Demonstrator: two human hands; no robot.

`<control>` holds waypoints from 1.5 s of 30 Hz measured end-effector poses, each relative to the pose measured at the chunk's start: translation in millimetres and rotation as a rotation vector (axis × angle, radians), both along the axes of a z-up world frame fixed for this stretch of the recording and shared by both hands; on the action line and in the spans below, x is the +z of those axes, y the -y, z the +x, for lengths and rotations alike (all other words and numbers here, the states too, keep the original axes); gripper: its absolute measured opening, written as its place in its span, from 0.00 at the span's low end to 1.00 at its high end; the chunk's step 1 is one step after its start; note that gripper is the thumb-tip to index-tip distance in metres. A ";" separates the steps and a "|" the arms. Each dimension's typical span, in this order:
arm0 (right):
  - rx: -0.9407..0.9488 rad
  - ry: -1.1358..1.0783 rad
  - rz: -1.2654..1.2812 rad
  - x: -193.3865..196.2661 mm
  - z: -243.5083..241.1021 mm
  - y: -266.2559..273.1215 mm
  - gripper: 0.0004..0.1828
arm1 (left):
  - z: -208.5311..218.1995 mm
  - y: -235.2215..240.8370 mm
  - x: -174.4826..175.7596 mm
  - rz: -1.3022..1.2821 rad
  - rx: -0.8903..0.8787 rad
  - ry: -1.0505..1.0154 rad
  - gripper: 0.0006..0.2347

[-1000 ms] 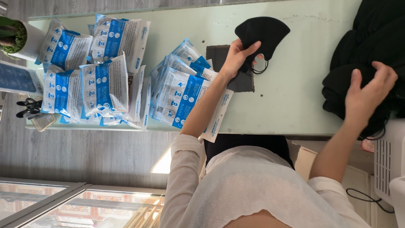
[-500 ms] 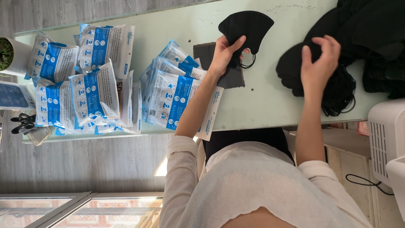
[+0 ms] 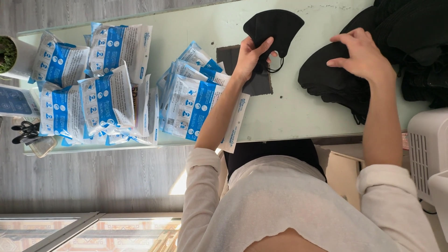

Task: The person opens a sealed plastic package, removes a black face mask, and places it on a table. They then pick up additional black face masks from a pile, fold them, and stack them neatly on the table.

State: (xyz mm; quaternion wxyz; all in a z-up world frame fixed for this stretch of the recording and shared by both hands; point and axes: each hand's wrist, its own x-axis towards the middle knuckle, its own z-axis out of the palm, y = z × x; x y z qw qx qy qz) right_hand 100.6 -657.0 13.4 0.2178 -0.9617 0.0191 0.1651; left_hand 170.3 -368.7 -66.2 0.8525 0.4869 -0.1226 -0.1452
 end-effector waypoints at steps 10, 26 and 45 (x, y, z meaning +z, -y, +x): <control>0.287 0.497 -0.077 -29.6 0.6 16.4 0.19 | 4.4 -0.5 -9.2 -0.024 0.001 0.028 0.12; -0.060 0.650 0.908 -1.8 51.7 -80.5 0.10 | 9.4 -2.9 -9.4 -0.188 -0.120 -0.231 0.31; 0.170 0.141 0.199 51.0 9.1 -33.6 0.33 | 2.3 -5.6 1.1 -0.222 -0.137 -0.001 0.09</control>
